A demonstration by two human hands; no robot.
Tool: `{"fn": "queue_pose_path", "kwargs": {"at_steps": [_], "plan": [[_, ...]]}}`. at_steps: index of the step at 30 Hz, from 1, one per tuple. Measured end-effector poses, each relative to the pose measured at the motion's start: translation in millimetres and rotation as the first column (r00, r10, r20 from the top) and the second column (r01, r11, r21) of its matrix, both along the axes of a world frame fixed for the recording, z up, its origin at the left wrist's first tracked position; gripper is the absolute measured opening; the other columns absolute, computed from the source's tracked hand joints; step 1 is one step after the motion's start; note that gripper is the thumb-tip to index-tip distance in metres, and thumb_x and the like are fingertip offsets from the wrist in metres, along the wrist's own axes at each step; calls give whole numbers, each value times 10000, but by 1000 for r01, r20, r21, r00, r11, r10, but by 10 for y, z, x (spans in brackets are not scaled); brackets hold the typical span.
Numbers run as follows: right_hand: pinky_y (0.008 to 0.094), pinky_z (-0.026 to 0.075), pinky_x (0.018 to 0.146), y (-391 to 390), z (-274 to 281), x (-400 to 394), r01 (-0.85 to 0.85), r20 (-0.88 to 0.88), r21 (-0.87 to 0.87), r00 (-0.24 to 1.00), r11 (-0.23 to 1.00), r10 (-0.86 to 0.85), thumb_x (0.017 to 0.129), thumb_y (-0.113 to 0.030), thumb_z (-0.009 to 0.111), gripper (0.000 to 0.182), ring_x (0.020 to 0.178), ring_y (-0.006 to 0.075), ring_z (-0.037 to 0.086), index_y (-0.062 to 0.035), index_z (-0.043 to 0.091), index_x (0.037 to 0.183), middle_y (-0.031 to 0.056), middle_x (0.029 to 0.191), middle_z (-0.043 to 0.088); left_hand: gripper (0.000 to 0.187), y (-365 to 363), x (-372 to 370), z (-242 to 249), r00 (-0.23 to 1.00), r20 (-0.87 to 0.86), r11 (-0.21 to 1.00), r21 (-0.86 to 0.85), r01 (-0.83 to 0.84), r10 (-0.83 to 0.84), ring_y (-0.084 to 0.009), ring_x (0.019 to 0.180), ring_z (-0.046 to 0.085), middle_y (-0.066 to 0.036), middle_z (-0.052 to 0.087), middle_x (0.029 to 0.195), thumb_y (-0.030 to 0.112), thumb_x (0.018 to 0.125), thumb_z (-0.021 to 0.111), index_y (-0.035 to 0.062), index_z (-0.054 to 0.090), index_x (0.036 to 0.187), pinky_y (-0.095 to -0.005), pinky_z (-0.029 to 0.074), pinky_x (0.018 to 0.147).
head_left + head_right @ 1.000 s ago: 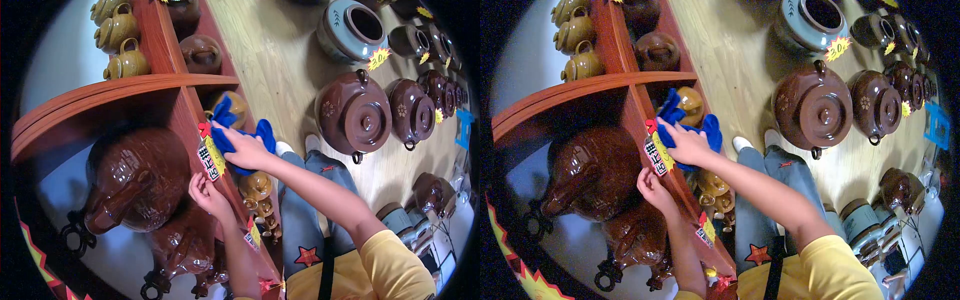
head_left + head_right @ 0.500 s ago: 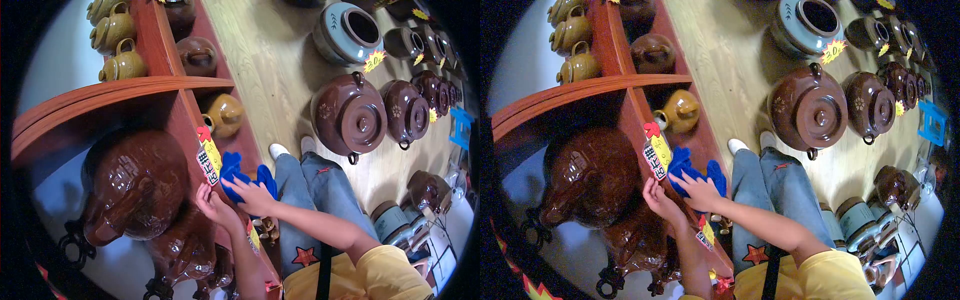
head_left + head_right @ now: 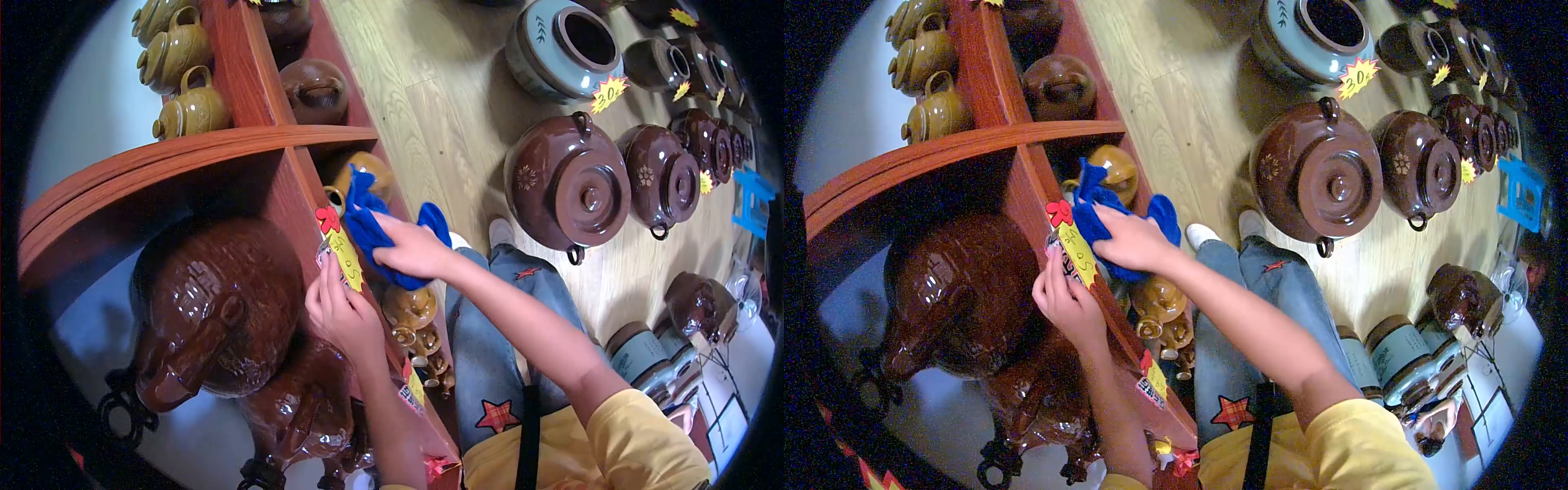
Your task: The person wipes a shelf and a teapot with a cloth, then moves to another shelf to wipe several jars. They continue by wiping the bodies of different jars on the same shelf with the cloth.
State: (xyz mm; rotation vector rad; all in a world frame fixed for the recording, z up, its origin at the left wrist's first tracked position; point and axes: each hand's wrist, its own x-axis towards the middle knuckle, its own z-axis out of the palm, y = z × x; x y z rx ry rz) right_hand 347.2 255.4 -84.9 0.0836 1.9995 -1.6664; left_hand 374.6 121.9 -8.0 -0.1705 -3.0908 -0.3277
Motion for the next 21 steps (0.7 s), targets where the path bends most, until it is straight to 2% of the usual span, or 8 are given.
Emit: {"fn": "queue_pose_path", "kwargs": {"at_steps": [2,5,6,14,16,19,20,21], "plan": [[546,355,890,-56,34,-248,-99,100,46,991,994,94,737,-317,518,713,1135,345,491,-271,252,1397,54,1426,322,476,13,-77,-14,999,29,1000,16,-16,15,-283,1016,460,-107,519,1257,11,776,426,36,491,1247,-367,332,927],[552,332,911,-272,82,-349,-244,58,215,970,946,237,766,-366,506,728,1069,382,523,-399,154,1403,59,1457,259,507,-10,-115,-42,996,32,995,56,-82,80,-285,1008,460,-104,496,1288,20,781,427,24,444,1287,-360,320,937],[531,378,850,-349,124,-300,-215,39,247,977,945,212,753,-225,531,778,1076,385,523,-377,144,1411,130,1436,283,507,-16,-114,-40,996,35,995,53,-82,80,-285,1008,460,-104,496,1288,20,781,427,24,444,1287,-360,320,937],[425,393,713,-584,182,754,-156,-157,408,959,899,237,760,-241,583,751,788,313,574,-376,207,1396,147,1373,365,516,-36,-67,-28,995,79,991,115,-65,57,-298,1102,419,-110,418,1357,28,783,415,36,427,1299,-379,293,979],[451,384,785,-502,284,925,-339,-6,285,935,897,355,751,-214,587,788,932,342,563,-369,179,1406,130,1404,332,520,-32,-27,-22,991,106,984,145,-101,87,-297,1124,403,-124,415,1356,20,778,421,29,423,1298,-386,283,987],[496,355,872,-397,359,1025,-413,125,116,908,903,399,760,-215,567,789,1071,372,514,-354,149,1415,129,1426,299,492,-69,16,-32,987,93,970,192,-150,134,-260,1155,409,-131,433,1334,-20,811,441,39,423,1300,-351,314,977],[510,338,900,-362,399,1047,-248,259,-53,932,967,253,764,-212,557,787,1108,377,491,-346,138,1417,132,1431,290,492,-63,33,-30,986,94,970,189,-152,136,-260,1155,409,-131,433,1334,-20,811,441,39,423,1300,-351,314,977],[524,320,927,-336,471,1044,-48,411,-193,903,980,125,767,-210,546,785,1145,382,468,-339,128,1420,136,1435,281,450,-52,60,-21,961,140,896,350,-272,238,-252,1142,420,-134,432,1330,19,840,424,36,432,1290,-351,320,970]]}}
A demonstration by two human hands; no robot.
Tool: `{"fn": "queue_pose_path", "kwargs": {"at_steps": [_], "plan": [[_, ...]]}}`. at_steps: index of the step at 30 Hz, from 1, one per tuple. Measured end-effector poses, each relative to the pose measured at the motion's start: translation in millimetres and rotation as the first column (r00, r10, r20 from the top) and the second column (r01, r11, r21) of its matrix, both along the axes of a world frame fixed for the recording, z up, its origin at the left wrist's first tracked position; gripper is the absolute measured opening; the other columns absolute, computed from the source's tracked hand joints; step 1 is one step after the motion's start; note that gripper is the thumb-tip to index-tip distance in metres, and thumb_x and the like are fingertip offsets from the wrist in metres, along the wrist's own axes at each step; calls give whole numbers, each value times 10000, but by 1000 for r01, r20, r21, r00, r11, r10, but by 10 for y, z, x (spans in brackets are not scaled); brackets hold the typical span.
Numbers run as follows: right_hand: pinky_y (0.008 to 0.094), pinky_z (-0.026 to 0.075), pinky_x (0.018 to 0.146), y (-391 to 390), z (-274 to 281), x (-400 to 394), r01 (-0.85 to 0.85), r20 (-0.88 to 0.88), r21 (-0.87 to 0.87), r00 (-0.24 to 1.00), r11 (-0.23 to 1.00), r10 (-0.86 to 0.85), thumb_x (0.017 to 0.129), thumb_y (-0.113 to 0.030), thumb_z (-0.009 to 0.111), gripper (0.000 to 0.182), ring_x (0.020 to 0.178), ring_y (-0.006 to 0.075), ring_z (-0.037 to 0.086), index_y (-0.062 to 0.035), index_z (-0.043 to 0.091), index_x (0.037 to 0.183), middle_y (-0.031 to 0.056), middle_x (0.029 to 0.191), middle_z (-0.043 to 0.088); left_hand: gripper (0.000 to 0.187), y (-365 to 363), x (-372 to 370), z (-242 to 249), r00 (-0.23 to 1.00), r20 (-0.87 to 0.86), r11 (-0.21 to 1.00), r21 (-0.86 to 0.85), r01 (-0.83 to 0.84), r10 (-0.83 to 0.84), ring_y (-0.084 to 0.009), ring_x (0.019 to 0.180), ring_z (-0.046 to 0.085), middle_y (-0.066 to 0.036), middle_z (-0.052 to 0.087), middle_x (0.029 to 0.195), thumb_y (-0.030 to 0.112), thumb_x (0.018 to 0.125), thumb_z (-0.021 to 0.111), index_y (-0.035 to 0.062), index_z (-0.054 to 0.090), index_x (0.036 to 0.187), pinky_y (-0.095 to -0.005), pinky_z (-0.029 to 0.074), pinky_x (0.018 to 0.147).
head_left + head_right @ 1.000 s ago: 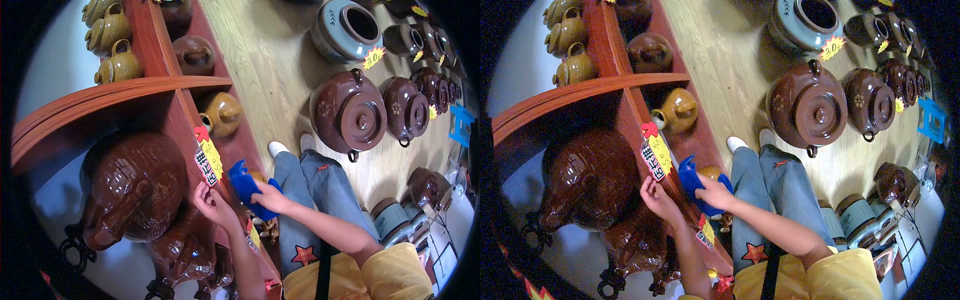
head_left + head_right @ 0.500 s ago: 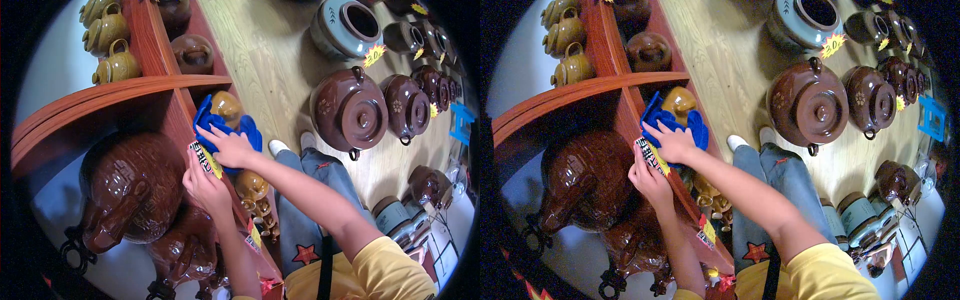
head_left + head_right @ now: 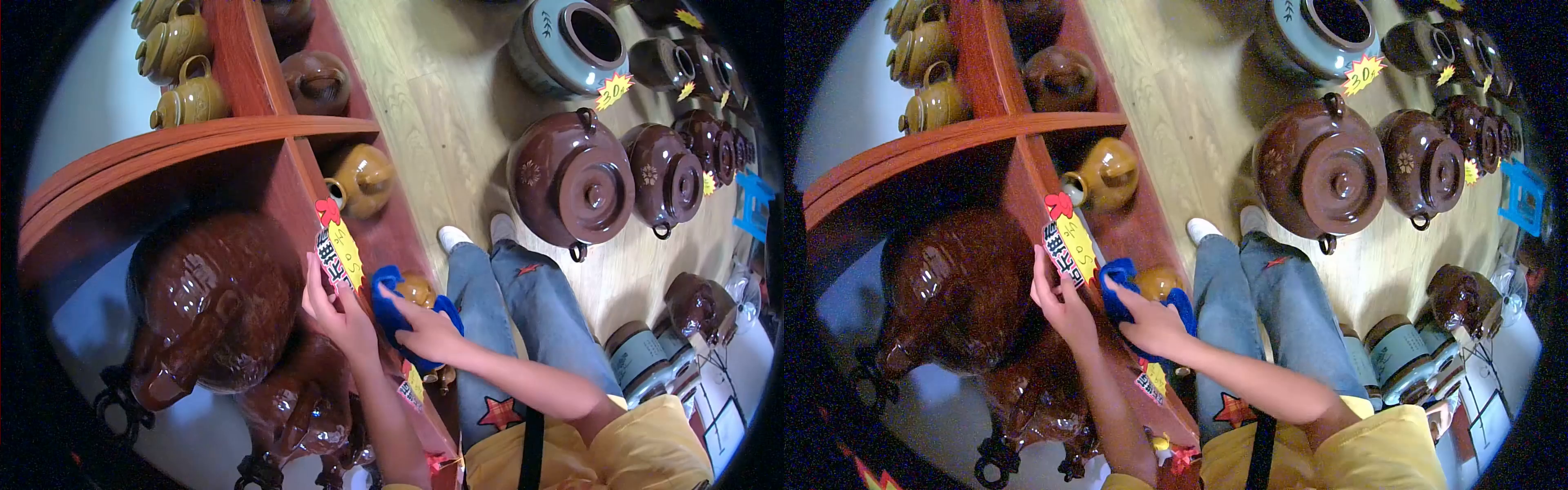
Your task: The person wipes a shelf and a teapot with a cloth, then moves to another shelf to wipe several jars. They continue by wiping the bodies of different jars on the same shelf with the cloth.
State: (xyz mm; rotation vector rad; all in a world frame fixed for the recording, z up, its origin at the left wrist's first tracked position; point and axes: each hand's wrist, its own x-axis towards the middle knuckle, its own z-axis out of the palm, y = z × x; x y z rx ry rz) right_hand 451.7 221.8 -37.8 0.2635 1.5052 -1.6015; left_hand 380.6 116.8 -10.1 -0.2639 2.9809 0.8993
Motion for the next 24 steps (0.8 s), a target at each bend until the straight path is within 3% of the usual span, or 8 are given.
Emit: {"fn": "queue_pose_path", "kwargs": {"at_steps": [2,3,7,9,10,17,21,24], "plan": [[529,319,925,20,166,-84,70,-110,82,992,994,-61,768,-207,542,779,1126,376,480,-329,135,1421,137,1418,311,367,-40,48,-6,985,33,948,268,-173,171,-225,1148,438,-149,431,1312,103,916,386,16,442,1268,-329,338,958],[533,318,923,41,275,-175,152,-230,159,967,975,-113,769,-204,538,772,1107,371,492,-319,142,1421,138,1400,342,367,-58,56,7,984,33,948,265,-179,176,-225,1148,438,-149,431,1312,103,916,386,16,442,1268,-329,338,958],[480,364,832,-79,384,-690,38,-431,577,862,816,265,757,-192,576,753,953,351,559,-292,216,1411,168,1257,474,405,-25,26,104,956,94,867,404,-290,276,-260,1207,407,-176,429,1309,207,949,336,-40,403,1263,-354,295,1008],[463,368,797,-200,269,-904,43,-454,608,838,793,303,762,-211,579,745,914,341,561,-305,222,1408,179,1203,493,461,-48,30,76,918,191,684,618,-388,349,-271,1194,422,-186,439,1306,276,957,287,-33,356,1292,-369,279,1018],[445,371,761,-250,212,-932,46,-469,637,816,769,340,766,-230,581,736,876,331,562,-318,227,1405,190,1148,513,461,-56,30,78,916,189,684,617,-390,353,-271,1194,422,-186,439,1306,276,957,287,-33,356,1292,-369,279,1018],[433,366,733,-377,-76,-337,70,-492,738,737,671,464,788,-217,558,713,829,303,567,-358,219,1400,158,1044,541,501,-135,4,17,912,215,714,569,-408,350,-228,1167,453,-160,517,1241,342,942,240,-2,359,1286,-381,244,992],[438,375,744,-159,48,163,-210,-405,645,721,734,562,769,-223,572,752,834,306,578,-365,194,1404,147,1043,551,490,-156,27,19,902,240,694,577,-430,359,-212,1165,456,-135,528,1233,336,942,265,0,387,1277,-375,251,990],[453,398,734,-52,159,413,-387,-311,398,796,832,519,759,-236,575,787,864,329,581,-354,154,1414,151,1051,545,429,-125,169,106,891,247,706,545,-453,381,-208,1176,453,-124,520,1242,288,939,312,4,462,1224,-365,294,976]]}}
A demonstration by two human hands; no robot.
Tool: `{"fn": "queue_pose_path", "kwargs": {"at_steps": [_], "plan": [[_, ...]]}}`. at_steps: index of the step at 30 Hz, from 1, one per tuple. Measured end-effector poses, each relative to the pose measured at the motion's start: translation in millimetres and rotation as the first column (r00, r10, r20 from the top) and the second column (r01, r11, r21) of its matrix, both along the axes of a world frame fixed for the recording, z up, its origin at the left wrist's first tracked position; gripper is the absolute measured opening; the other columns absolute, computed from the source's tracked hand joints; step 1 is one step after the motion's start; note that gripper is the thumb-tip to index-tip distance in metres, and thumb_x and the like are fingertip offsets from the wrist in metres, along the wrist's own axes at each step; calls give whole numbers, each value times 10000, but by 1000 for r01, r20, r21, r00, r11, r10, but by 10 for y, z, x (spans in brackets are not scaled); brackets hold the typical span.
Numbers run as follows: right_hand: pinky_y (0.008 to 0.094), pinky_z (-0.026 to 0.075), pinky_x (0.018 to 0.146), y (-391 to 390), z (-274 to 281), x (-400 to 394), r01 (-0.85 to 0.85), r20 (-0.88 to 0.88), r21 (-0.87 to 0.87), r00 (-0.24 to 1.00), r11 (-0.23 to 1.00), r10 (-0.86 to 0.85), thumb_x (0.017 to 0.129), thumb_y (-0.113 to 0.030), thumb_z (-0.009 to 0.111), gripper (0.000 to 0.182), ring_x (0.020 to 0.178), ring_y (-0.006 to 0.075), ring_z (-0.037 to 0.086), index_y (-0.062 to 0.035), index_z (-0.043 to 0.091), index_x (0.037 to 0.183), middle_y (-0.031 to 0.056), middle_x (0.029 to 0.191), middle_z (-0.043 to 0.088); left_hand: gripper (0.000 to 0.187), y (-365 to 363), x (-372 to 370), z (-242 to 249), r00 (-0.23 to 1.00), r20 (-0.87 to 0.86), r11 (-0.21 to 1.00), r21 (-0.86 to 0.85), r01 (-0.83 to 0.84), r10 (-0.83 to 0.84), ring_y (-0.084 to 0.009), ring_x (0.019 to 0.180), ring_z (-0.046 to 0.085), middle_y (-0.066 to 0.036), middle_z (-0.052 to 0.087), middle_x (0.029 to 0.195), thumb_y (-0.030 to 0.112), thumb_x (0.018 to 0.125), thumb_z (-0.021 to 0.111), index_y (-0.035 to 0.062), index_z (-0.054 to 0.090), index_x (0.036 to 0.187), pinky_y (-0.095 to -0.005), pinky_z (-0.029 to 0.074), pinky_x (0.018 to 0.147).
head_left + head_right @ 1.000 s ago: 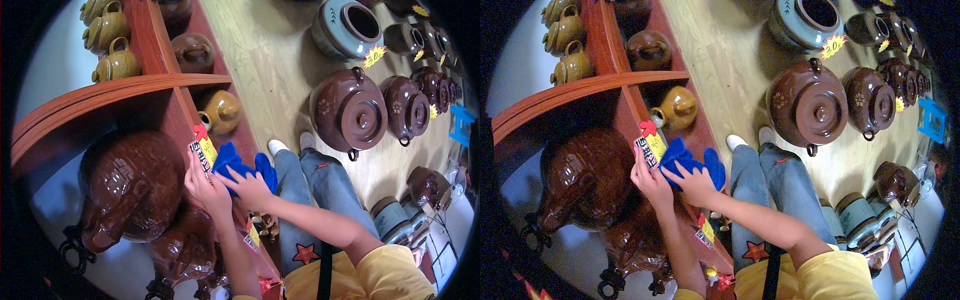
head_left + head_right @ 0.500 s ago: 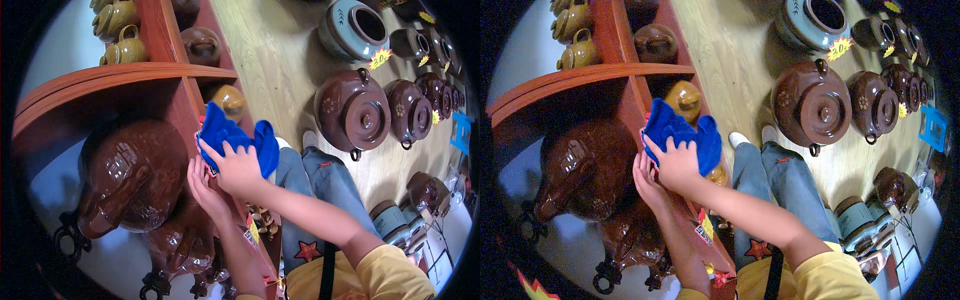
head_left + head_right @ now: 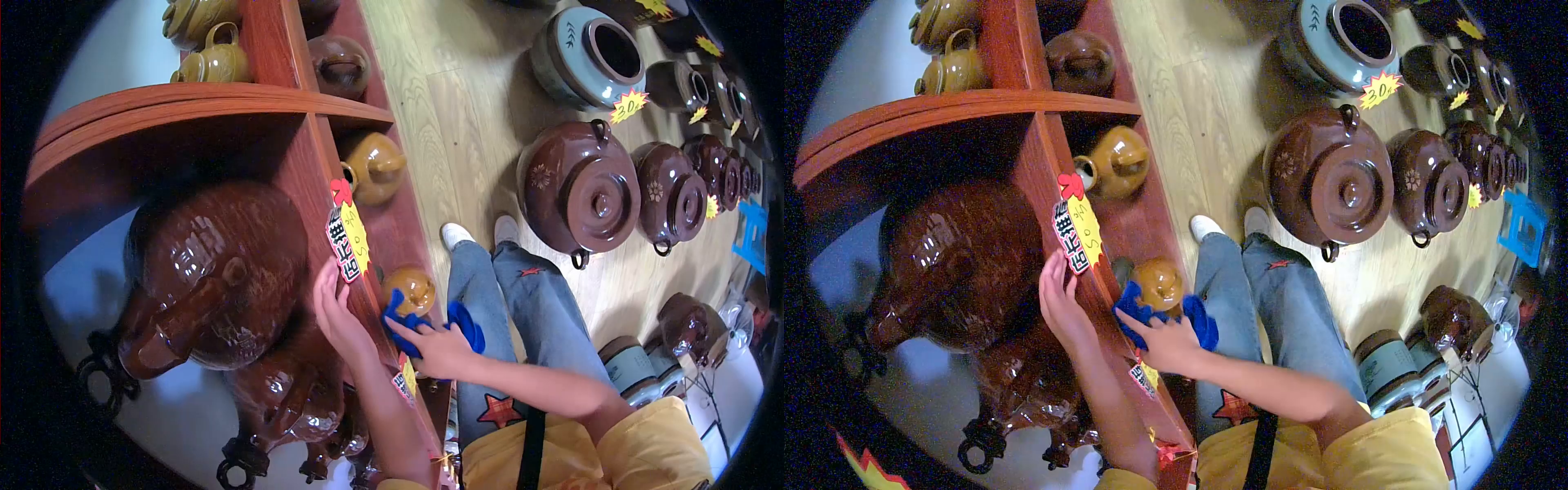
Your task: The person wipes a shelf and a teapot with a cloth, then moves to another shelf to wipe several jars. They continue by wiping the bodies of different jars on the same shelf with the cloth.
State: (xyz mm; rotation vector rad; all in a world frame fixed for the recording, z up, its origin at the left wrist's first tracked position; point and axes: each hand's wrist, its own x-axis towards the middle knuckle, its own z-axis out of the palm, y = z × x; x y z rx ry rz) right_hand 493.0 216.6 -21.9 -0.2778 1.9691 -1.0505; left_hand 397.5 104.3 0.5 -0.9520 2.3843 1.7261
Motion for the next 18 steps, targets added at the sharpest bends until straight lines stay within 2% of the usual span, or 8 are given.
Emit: {"fn": "queue_pose_path", "kwargs": {"at_steps": [2,6,10,12,13,15,16,18], "plan": [[489,416,743,18,84,77,54,303,-102,953,993,-21,763,-333,591,821,906,328,576,-352,102,1422,156,1030,544,397,-13,219,59,999,32,997,-73,-13,15,-217,1189,443,-112,520,1237,277,935,353,3,520,1167,-381,296,989],[495,426,724,92,346,94,122,258,-320,966,939,-38,739,-301,611,879,932,352,569,-311,68,1430,173,1080,516,417,42,724,313,976,117,948,-244,206,-182,-235,1196,432,-134,493,1259,297,937,357,2,476,1207,-377,277,1017],[485,417,830,64,462,149,182,137,-433,981,883,-135,714,-212,650,943,1108,386,482,-224,46,1439,213,1283,403,478,10,1022,566,995,53,992,-95,-77,83,-261,1201,418,-166,450,1287,353,948,315,11,384,1274,-367,279,1033],[416,313,1003,22,414,270,497,323,-663,865,559,-385,725,-118,634,935,1276,354,319,-121,25,1435,207,1402,266,510,-120,1224,579,981,20,975,111,-192,191,-265,1196,418,-152,445,1291,391,953,275,19,367,1290,-390,288,1036],[416,313,1003,38,460,255,495,321,-664,866,561,-383,725,-118,634,935,1276,354,319,-121,25,1435,207,1402,266,510,-205,1333,526,981,19,975,111,-195,194,-265,1196,418,-152,445,1291,391,953,275,19,367,1290,-390,288,1036],[312,177,1068,97,579,213,824,805,-500,555,266,-209,730,-50,607,909,1351,304,155,-58,21,1425,182,1454,153,504,-433,1544,316,888,279,737,496,-459,365,-259,1196,418,-124,439,1306,378,957,283,27,350,1313,-412,262,1050],[324,188,1043,102,539,277,794,761,-546,603,267,-239,757,-24,624,731,1271,219,254,-34,227,1371,166,1410,219,511,-623,1648,135,984,145,270,948,-169,108,-202,1229,384,-106,406,1342,373,948,336,39,328,1334,-369,253,1065],[356,146,1054,146,531,273,673,607,-610,736,419,-299,764,-36,620,704,1286,229,226,-43,250,1363,167,1418,207,506,-560,1957,86,964,140,213,959,-189,226,-207,1228,387,-104,407,1341,370,948,336,46,330,1336,-374,254,1064]]}}
